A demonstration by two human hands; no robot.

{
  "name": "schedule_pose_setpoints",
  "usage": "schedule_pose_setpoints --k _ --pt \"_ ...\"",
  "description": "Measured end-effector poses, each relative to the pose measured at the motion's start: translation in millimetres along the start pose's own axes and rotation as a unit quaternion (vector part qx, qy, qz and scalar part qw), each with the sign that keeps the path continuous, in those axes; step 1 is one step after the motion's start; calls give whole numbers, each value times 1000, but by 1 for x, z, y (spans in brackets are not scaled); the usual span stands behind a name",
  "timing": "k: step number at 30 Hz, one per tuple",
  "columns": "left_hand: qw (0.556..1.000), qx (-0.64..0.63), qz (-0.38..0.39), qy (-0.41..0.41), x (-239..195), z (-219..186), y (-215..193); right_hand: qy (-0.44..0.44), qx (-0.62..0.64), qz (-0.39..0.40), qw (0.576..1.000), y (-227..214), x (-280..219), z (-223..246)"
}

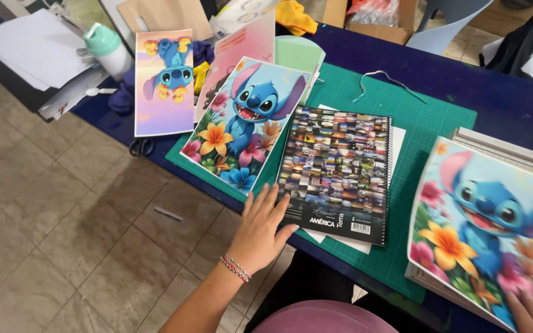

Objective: Trimming the edges of printed notebook covers using a manual paper cutter to ensure uniform size.

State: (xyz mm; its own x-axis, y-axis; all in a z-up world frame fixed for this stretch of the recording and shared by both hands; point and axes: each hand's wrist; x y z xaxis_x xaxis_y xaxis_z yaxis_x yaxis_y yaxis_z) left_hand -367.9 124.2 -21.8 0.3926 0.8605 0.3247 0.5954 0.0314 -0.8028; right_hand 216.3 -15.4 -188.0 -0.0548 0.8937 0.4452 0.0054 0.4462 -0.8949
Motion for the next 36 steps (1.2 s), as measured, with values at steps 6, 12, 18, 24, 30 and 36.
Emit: schedule_pose_setpoints --k 6,12,18,24,30,36 --pt "993 -114 -6 22 -5 -5 -2 -88 64 -47 993 -161 158 234" --pt "994 -97 41 39 -3 -4 2 -198 -42 40 978 -78 188 274" --pt "995 -77 56 29 5 10 -7 -207 -75 173 960 -53 194 285" --pt "993 -87 37 74 11 21 -1 -194 -113 123 967 -62 192 286" --pt "992 -94 26 74 9 22 1 -169 -119 128 970 -59 191 280" --pt "988 -95 -116 42 16 47 -26 -141 -111 104 978 -43 190 265"
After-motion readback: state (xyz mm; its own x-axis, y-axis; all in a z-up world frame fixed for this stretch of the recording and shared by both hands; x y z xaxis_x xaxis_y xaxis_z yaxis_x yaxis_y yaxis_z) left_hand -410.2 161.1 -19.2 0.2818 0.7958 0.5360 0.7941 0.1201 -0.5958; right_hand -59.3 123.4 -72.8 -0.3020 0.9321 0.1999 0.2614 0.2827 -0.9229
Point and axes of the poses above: each hand's wrist, its own x-axis towards the middle knuckle, its own y-axis out of the palm, z = x × y, and after that the axes turned 12 degrees about -x, right-handed
